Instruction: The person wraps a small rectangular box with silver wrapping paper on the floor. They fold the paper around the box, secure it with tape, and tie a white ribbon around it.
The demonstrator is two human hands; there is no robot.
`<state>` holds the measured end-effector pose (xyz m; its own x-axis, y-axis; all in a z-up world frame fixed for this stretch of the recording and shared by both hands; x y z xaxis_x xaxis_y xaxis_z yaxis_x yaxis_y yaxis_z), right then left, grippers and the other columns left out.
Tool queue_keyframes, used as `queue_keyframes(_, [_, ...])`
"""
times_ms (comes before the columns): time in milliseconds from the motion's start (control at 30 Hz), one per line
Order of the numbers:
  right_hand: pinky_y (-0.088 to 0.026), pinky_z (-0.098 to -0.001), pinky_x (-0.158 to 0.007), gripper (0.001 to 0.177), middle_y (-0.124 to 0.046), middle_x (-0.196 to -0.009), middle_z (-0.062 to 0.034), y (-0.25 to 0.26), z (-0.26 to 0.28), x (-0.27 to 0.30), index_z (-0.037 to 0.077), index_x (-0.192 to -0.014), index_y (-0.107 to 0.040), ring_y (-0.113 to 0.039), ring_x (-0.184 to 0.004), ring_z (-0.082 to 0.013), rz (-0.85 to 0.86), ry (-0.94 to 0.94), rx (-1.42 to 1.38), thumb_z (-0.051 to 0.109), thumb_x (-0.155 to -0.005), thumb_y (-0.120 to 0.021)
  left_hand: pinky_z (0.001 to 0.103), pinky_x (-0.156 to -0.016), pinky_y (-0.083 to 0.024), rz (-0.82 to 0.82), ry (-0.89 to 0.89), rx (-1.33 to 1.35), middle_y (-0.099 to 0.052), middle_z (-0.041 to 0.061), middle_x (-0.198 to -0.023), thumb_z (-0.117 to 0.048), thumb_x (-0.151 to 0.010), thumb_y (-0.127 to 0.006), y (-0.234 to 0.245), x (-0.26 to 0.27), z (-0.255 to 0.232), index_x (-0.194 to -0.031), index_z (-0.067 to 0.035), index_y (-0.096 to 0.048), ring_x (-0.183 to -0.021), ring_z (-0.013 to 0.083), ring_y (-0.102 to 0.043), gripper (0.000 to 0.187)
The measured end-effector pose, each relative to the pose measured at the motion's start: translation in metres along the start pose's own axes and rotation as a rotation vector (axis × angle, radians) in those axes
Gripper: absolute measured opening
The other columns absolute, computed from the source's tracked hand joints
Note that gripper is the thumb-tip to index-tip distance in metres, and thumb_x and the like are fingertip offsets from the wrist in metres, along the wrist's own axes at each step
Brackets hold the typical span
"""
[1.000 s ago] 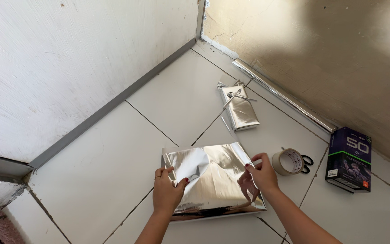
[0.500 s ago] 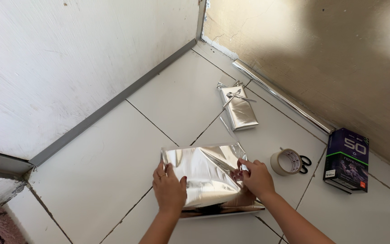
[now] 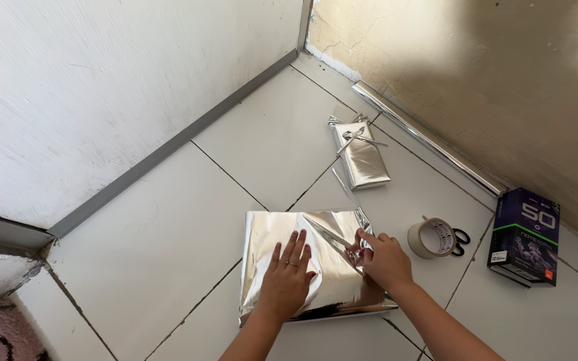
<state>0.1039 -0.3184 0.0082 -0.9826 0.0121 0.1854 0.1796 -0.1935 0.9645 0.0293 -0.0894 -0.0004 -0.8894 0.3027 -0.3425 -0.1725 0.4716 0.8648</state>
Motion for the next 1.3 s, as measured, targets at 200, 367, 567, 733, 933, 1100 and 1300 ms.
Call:
queue_keyframes(200, [-0.057,-0.0393,-0.082,0.046,-0.065,-0.102,-0.0006,0.005,0.006,0.002,0.035,-0.134,-0.064,-0.062,-0.102,-0.0212,-0.038,0.023,0.006,0.022,-0.091,-0.056,0.053,-0.118,-0.025,0.129,0.179,0.053,-0.037,0.019,-0.158,-0.05,-0.1,-0.05,-0.002,0.001,0.02,-0.152,-0.012,-0.044,-0.148,0.0356,-0.032,0.065])
queue_keyframes(367, [-0.055,-0.0387,-0.078,0.044,-0.065,-0.097,-0.0039,0.002,-0.005,-0.001,0.032,-0.131,-0.07,-0.065,-0.086,-0.0221,-0.043,-0.091,-0.237,0.016,-0.092,-0.056,0.054,-0.116,-0.027,0.157,0.189,0.067,-0.036,0.018,-0.16,-0.052,-0.1,-0.05,-0.001,-0.003,0.022,-0.153,-0.016,-0.044,-0.147,0.0355,-0.032,0.065])
queue_keyframes(567, [-0.052,-0.0307,-0.056,0.049,-0.059,-0.084,-0.0046,-0.02,-0.027,-0.02,0.017,-0.13,-0.073,-0.058,-0.061,-0.0155,0.004,-0.123,-0.981,-0.003,-0.09,-0.052,0.054,-0.116,-0.026,0.22,0.211,0.041,-0.033,0.016,-0.161,-0.052,-0.099,-0.048,-0.008,-0.005,0.025,-0.151,-0.017,-0.046,-0.149,0.0336,-0.029,0.062])
queue_keyframes(733, [-0.044,-0.0304,-0.054,0.051,-0.051,-0.072,-0.0077,-0.027,-0.038,-0.049,0.017,-0.139,-0.07,-0.044,-0.057,-0.0105,0.014,-0.174,-0.894,-0.002,-0.092,-0.069,0.054,-0.116,-0.026,0.225,0.202,0.025,-0.032,0.016,-0.161,-0.053,-0.1,-0.047,-0.012,-0.004,0.026,-0.151,-0.017,-0.045,-0.149,0.0335,-0.028,0.062])
queue_keyframes(933, [-0.056,-0.0278,-0.079,0.055,-0.06,-0.147,-0.011,-0.019,-0.02,-0.046,0.007,-0.127,-0.07,-0.067,-0.105,-0.0123,-0.186,0.106,-0.775,-0.017,-0.079,-0.059,0.054,-0.116,-0.026,0.207,0.191,0.02,-0.032,0.016,-0.162,-0.052,-0.1,-0.047,-0.013,-0.003,0.026,-0.152,-0.017,-0.045,-0.149,0.0337,-0.029,0.063])
queue_keyframes(1100, [-0.056,-0.0348,-0.091,0.043,-0.046,-0.151,-0.0118,-0.013,0.0,-0.03,0.011,-0.126,-0.072,-0.058,-0.119,-0.0299,-0.27,0.059,-0.386,-0.005,-0.088,-0.059,0.056,-0.115,-0.025,0.214,0.19,0.008,-0.031,0.017,-0.161,-0.051,-0.1,-0.047,-0.014,-0.002,0.025,-0.152,-0.016,-0.045,-0.149,0.0344,-0.028,0.063])
queue_keyframes(1300, [-0.035,-0.0523,-0.109,0.051,-0.047,-0.15,-0.0179,-0.004,0.06,0.024,0.01,-0.134,-0.063,-0.047,-0.123,-0.0444,-0.28,0.323,-0.01,0.016,-0.083,-0.058,0.056,-0.115,-0.026,0.202,0.188,0.008,-0.032,0.018,-0.161,-0.052,-0.1,-0.047,-0.014,-0.005,0.024,-0.151,-0.015,-0.045,-0.149,0.0342,-0.029,0.063])
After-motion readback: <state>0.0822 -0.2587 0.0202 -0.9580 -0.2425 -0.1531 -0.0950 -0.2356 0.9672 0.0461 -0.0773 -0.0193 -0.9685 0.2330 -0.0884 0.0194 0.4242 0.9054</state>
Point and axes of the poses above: each hand's wrist, its own x-axis away from the middle knuckle, its own y-axis out of the back of the hand, z = x × y, the point moved 6 cm from there along -x, towards the middle knuckle
